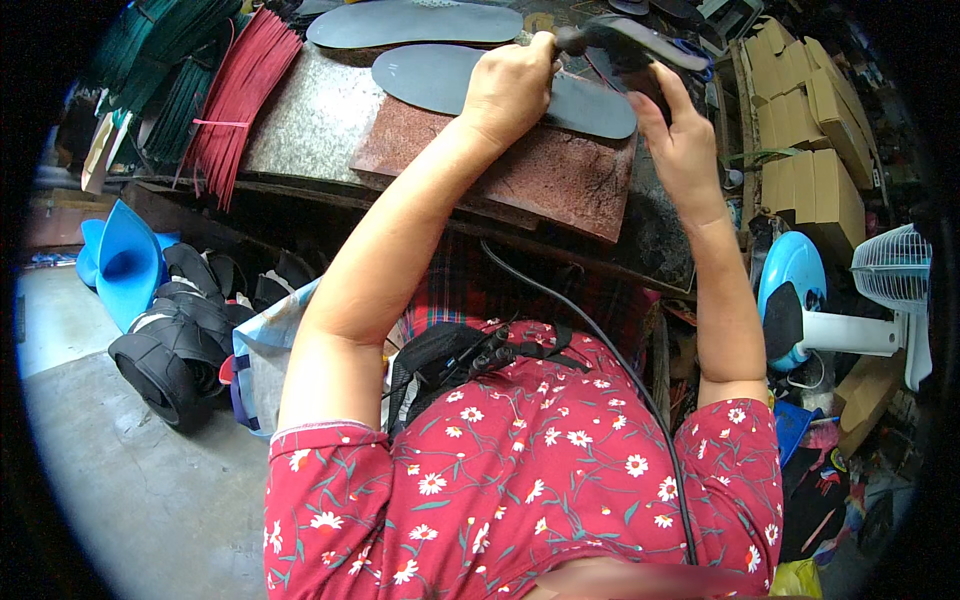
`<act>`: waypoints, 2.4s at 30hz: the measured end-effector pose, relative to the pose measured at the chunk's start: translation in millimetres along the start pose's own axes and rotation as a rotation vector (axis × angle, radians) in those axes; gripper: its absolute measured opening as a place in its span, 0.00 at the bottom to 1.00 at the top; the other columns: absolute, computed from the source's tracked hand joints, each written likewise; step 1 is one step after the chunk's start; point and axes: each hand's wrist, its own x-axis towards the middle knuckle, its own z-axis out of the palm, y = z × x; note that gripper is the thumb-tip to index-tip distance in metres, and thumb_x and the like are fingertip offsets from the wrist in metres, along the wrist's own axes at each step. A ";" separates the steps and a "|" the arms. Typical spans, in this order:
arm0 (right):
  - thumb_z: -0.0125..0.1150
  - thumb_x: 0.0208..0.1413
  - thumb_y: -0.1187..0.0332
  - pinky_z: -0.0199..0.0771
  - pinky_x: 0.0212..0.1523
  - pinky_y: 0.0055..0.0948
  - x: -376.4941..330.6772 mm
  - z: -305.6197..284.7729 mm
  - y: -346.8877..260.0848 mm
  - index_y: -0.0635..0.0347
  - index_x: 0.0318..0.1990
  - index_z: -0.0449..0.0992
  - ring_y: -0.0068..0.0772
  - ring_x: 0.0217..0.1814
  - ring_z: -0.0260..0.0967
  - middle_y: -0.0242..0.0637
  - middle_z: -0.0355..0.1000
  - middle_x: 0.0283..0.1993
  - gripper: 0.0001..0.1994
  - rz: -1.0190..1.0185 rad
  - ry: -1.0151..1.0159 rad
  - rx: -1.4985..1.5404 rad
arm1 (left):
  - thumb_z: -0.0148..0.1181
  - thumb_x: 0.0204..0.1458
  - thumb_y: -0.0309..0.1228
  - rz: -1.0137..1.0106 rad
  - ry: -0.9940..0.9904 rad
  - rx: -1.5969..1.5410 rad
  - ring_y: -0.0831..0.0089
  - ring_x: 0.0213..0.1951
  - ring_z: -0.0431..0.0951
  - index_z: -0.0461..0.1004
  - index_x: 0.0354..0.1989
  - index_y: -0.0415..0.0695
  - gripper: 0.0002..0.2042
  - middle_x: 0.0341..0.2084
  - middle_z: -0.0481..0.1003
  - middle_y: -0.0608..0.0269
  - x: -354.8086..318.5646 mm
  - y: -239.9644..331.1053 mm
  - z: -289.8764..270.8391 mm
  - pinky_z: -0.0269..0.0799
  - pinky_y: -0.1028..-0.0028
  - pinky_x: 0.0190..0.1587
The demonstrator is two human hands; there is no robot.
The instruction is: The person repeatedly strikes a dark shoe insole with a hammer while holding it on a wooden block. The person flips the insole and continues hammering along its edges and surface.
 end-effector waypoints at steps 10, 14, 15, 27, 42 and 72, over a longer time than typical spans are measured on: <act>0.53 0.60 0.47 0.74 0.42 0.44 -25.5 13.5 49.6 0.48 0.56 0.73 0.55 0.42 0.76 0.51 0.78 0.37 0.23 0.156 -0.084 -0.179 | 0.62 0.55 0.30 -0.489 0.197 -0.520 0.77 0.31 0.81 0.74 0.36 0.37 0.08 0.27 0.80 0.61 -7.1 -24.5 4.7 0.75 0.76 0.36; 0.58 0.59 0.49 0.75 0.40 0.36 -11.3 -5.2 23.7 0.48 0.58 0.72 0.45 0.40 0.79 0.50 0.78 0.38 0.23 0.313 -0.140 0.015 | 0.63 0.54 0.31 -0.464 0.174 -0.392 0.73 0.31 0.82 0.74 0.36 0.38 0.09 0.27 0.81 0.58 -6.7 -20.6 -1.1 0.76 0.73 0.37; 0.59 0.60 0.53 0.72 0.35 0.30 -9.3 -14.9 13.6 0.49 0.59 0.71 0.36 0.36 0.75 0.44 0.75 0.36 0.23 0.133 -0.036 0.108 | 0.64 0.53 0.31 -0.451 0.175 -0.374 0.71 0.31 0.82 0.74 0.37 0.38 0.10 0.28 0.81 0.57 -6.5 -19.0 -3.1 0.76 0.73 0.38; 0.59 0.59 0.52 0.74 0.40 0.38 -31.5 1.2 30.4 0.50 0.55 0.73 0.54 0.44 0.75 0.52 0.76 0.41 0.21 0.213 -0.023 -0.024 | 0.58 0.57 0.28 -0.434 0.153 -0.457 0.67 0.32 0.82 0.69 0.40 0.38 0.08 0.30 0.79 0.54 -3.4 -16.2 -0.5 0.79 0.69 0.31; 0.67 0.49 0.60 0.70 0.52 0.36 -40.3 -5.0 36.0 0.52 0.43 0.81 0.41 0.50 0.70 0.37 0.75 0.45 0.14 -0.259 -0.021 -0.203 | 0.57 0.58 0.24 -0.538 0.458 -0.670 0.74 0.30 0.80 0.68 0.37 0.36 0.05 0.29 0.79 0.56 -2.0 -21.8 -3.2 0.81 0.74 0.32; 0.65 0.52 0.59 0.66 0.61 0.39 67.9 2.0 87.3 0.56 0.57 0.72 0.47 0.61 0.66 0.46 0.71 0.58 0.25 -0.045 -0.487 -0.409 | 0.62 0.54 0.30 -0.440 0.556 -0.586 0.65 0.30 0.80 0.71 0.35 0.41 0.08 0.26 0.78 0.60 -3.0 -26.6 -10.0 0.75 0.69 0.34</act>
